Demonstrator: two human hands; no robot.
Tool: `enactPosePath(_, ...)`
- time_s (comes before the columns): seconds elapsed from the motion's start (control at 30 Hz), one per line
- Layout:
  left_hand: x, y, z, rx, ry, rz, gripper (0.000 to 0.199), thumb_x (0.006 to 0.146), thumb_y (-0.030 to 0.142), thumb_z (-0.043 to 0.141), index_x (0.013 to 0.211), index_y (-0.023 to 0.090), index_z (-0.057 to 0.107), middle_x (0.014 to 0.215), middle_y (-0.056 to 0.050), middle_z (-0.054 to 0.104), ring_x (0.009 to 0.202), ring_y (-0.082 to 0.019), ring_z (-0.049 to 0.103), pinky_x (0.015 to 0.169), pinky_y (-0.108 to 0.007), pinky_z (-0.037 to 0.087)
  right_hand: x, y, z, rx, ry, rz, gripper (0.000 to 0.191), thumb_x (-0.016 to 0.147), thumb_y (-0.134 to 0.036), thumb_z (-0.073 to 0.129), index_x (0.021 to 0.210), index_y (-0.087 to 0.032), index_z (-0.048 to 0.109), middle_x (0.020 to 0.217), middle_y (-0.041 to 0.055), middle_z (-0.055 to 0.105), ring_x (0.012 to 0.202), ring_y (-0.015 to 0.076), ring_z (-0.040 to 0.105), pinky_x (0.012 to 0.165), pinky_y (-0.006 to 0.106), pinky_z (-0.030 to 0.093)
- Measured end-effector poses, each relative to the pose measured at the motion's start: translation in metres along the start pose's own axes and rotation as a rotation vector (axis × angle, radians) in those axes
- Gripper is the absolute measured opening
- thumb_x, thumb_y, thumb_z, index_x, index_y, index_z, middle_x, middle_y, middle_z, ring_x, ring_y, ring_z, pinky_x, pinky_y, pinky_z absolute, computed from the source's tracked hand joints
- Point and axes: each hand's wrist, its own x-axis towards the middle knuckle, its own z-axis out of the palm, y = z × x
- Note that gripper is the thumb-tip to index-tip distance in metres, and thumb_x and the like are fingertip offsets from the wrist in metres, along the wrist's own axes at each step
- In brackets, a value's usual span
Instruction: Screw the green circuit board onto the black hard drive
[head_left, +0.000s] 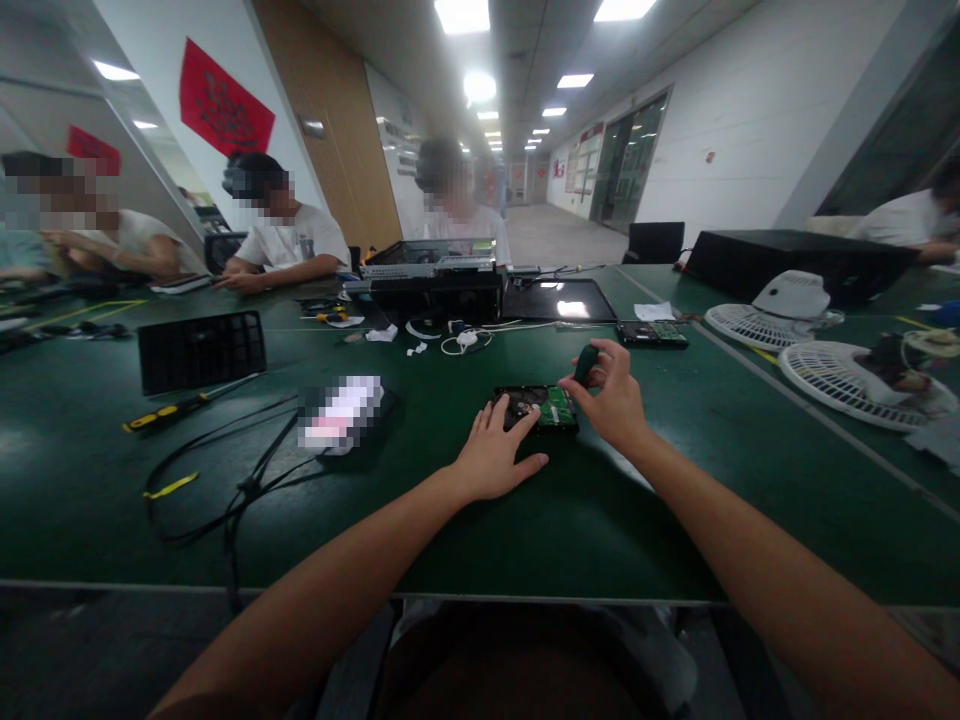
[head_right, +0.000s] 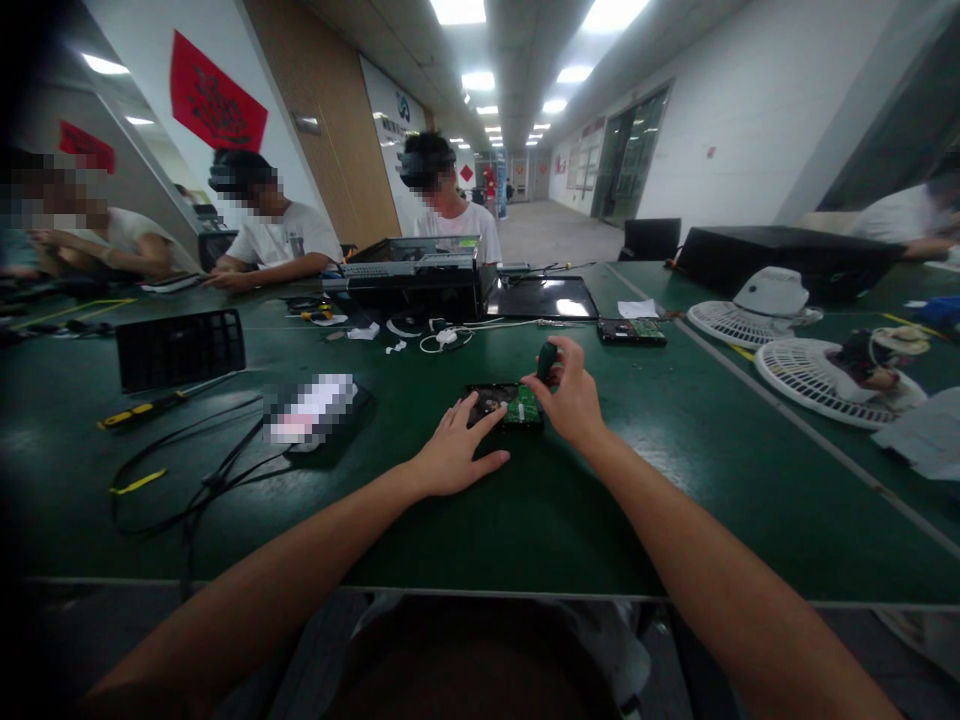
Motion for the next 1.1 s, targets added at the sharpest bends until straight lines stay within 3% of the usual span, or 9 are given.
enactPosePath(0.27, 0.002, -0.003, 0.003, 0.02, 0.019, 0.02, 0.083, 0.096, 0.077, 0.053, 0.167, 0.044, 0.027, 0.181, -0.001, -0.006, 0.163, -0.047, 0.001, 0.131, -0.063, 0.015, 0.002, -0.006, -0.009, -0.136, 0.023, -0.095, 0.053, 0.098, -0.041, 0.062, 0.146, -0.026, 0.048, 0.128, 0.0146, 0.07, 0.099, 0.0296, 0.074, 0.098, 0.052, 0.058)
enactPosePath(0.57, -0.001, -0.002, 0.001, 0.006, 0.012, 0.009, 0.084, 0.095, 0.08, 0.051, 0.167, 0.046, 0.026, 0.181, 0.0, -0.007, 0.163, -0.049, 0.001, 0.131, -0.064, 0.017, 0.005, -0.006, -0.011, -0.147, 0.085, -0.066, 0.054, 0.089, -0.046, 0.074, 0.135, -0.025, 0.052, 0.119, 0.0128, 0.068, 0.087, 0.0264, 0.071, 0.08, 0.046, 0.061)
enactPosePath(0.87, 0.001, -0.004, 0.003, 0.011, 0.007, 0.017, 0.085, 0.095, 0.08, 0.05, 0.168, 0.045, 0.024, 0.181, 0.0, -0.008, 0.163, -0.047, -0.001, 0.131, -0.064, 0.016, 0.006, -0.008, -0.014, -0.052, 0.018, -0.047, 0.048, 0.094, -0.044, 0.066, 0.136, -0.027, 0.048, 0.123, 0.0126, 0.072, 0.098, 0.0274, 0.073, 0.088, 0.046, 0.061)
enactPosePath(1.1, 0.0, -0.004, 0.002, -0.002, 0.005, 0.019, 0.085, 0.095, 0.081, 0.049, 0.168, 0.046, 0.023, 0.181, 0.0, -0.008, 0.163, -0.048, 0.0, 0.13, -0.065, 0.017, 0.008, 0.0, -0.015, -0.129, 0.06, -0.078, 0.052, 0.091, -0.048, 0.073, 0.132, -0.025, 0.05, 0.108, 0.0103, 0.073, 0.085, 0.0254, 0.073, 0.08, 0.044, 0.062)
